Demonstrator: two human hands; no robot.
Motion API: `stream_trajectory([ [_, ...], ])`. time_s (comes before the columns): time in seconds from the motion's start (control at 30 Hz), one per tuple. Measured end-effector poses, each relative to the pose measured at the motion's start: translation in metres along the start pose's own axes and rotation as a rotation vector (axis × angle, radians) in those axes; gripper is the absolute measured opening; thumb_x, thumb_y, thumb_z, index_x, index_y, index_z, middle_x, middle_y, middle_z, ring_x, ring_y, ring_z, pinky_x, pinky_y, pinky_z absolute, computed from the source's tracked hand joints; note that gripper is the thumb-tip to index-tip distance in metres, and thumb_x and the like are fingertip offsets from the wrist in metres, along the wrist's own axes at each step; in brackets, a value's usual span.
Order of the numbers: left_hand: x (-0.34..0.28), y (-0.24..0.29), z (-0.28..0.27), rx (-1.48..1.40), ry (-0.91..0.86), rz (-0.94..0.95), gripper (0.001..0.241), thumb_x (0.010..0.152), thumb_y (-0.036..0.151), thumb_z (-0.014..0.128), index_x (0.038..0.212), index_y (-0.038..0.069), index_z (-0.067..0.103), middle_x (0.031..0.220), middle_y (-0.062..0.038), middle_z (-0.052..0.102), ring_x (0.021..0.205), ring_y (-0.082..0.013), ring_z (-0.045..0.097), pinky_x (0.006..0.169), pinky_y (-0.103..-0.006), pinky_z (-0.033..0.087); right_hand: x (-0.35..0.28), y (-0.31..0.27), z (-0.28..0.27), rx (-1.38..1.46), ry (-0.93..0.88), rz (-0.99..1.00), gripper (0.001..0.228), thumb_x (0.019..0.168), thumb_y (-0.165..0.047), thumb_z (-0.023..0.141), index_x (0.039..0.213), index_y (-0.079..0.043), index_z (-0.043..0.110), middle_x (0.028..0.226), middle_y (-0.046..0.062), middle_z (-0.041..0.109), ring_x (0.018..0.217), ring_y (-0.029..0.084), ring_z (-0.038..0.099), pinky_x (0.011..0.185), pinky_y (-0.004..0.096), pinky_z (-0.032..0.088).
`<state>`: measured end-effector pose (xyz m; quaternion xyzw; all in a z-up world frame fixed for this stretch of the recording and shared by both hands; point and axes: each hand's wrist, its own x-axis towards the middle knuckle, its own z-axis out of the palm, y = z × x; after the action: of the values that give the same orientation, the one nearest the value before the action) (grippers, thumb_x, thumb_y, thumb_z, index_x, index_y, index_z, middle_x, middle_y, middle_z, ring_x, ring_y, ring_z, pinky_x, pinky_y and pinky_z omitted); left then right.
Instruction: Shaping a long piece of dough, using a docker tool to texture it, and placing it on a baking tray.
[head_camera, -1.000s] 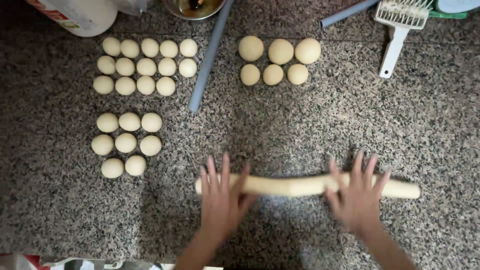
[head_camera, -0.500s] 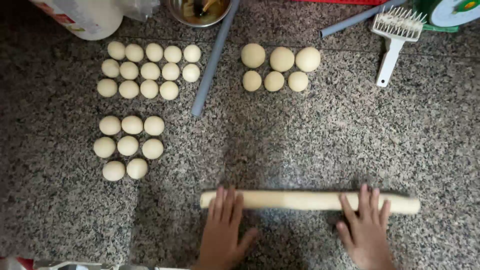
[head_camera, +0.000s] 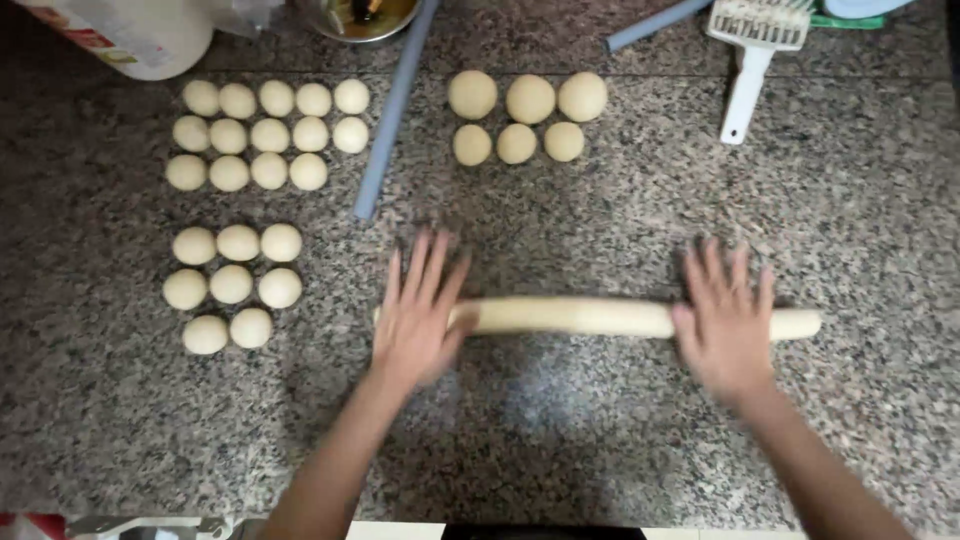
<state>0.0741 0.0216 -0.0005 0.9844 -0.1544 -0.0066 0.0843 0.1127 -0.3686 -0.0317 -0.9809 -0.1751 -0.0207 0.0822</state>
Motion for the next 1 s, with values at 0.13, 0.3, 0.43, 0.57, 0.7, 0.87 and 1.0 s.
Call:
stream_trajectory([
  [0.13, -0.097, 0.058, 0.017, -0.093, -0.034, -0.058, 0.058, 0.099, 0.039, 0.044, 0.153, 0.023, 0.034, 0.164, -0.006, 0.019, 0.150, -0.0314, 0.014, 0.117, -0.0553, 0.010, -0.098, -0.002, -0.006, 0.121, -0.089, -0.016, 0.060, 0.095, -0.037, 0.037, 0.153, -0.020, 0.035, 0.165, 0.008, 0.025, 0.151, 0.036, 0.017, 0.119, 0.057, 0.012],
  [0.3, -0.108, 0.152, 0.082, -0.355, 0.173, -0.135, 0.072, 0.092, 0.047, 0.051, 0.153, 0.014, 0.034, 0.160, -0.017, 0.027, 0.144, -0.0464, 0.021, 0.114, -0.0637, 0.014, -0.158, 0.013, -0.004, 0.253, 0.049, -0.050, 0.062, 0.097, -0.041, 0.029, 0.148, -0.007, 0.038, 0.158, 0.017, 0.031, 0.150, 0.045, 0.017, 0.120, 0.059, 0.009],
  [0.43, -0.003, 0.218, 0.051, -0.308, 0.117, 0.121, 0.059, 0.104, 0.048, 0.039, 0.143, 0.005, 0.048, 0.157, -0.023, 0.030, 0.144, -0.0494, 0.021, 0.112, -0.0638, 0.015, -0.081, 0.028, 0.003, 0.197, -0.013, -0.101, 0.064, 0.095, -0.034, 0.040, 0.153, -0.008, 0.032, 0.163, 0.018, 0.022, 0.148, 0.049, 0.011, 0.117, 0.060, 0.011],
  [0.57, 0.103, 0.183, 0.041, -0.038, 0.044, -0.161, 0.075, 0.094, 0.060, 0.045, 0.155, 0.019, 0.030, 0.163, -0.021, 0.011, 0.146, -0.0534, 0.006, 0.110, -0.0761, 0.009, 0.019, 0.086, 0.011, 0.177, 0.011, 0.015, 0.065, 0.101, -0.039, 0.035, 0.159, -0.015, 0.021, 0.165, 0.018, 0.009, 0.145, 0.050, 0.001, 0.114, 0.067, 0.006],
  [0.7, 0.121, 0.159, 0.025, -0.112, -0.154, -0.119, 0.065, 0.099, 0.062, 0.026, 0.155, 0.029, 0.029, 0.165, -0.011, 0.008, 0.150, -0.0401, -0.001, 0.117, -0.0648, 0.002, 0.041, 0.119, 0.036, 0.220, 0.122, -0.214, 0.068, 0.102, -0.033, 0.040, 0.159, -0.006, 0.015, 0.164, 0.021, 0.006, 0.146, 0.046, -0.006, 0.113, 0.067, -0.002],
  [0.87, 0.011, 0.202, 0.054, 0.000, 0.049, 0.077, 0.059, 0.095, 0.049, 0.046, 0.150, 0.029, 0.039, 0.161, -0.012, 0.026, 0.148, -0.0381, 0.020, 0.116, -0.0613, 0.015, -0.101, 0.061, -0.006, 0.088, 0.008, -0.283, 0.073, 0.091, -0.038, 0.049, 0.150, 0.002, 0.030, 0.160, 0.026, 0.023, 0.147, 0.050, 0.015, 0.117, 0.059, 0.017],
  [1.0, -0.041, 0.271, 0.047, -0.085, 0.070, -0.132, 0.066, 0.100, 0.049, 0.032, 0.150, 0.005, 0.027, 0.157, -0.024, 0.023, 0.144, -0.0402, 0.026, 0.117, -0.0660, 0.006, -0.185, 0.023, -0.008, 0.187, -0.041, -0.129, 0.082, 0.084, -0.040, 0.051, 0.147, 0.005, 0.026, 0.160, 0.027, 0.017, 0.151, 0.047, 0.008, 0.121, 0.058, 0.008],
])
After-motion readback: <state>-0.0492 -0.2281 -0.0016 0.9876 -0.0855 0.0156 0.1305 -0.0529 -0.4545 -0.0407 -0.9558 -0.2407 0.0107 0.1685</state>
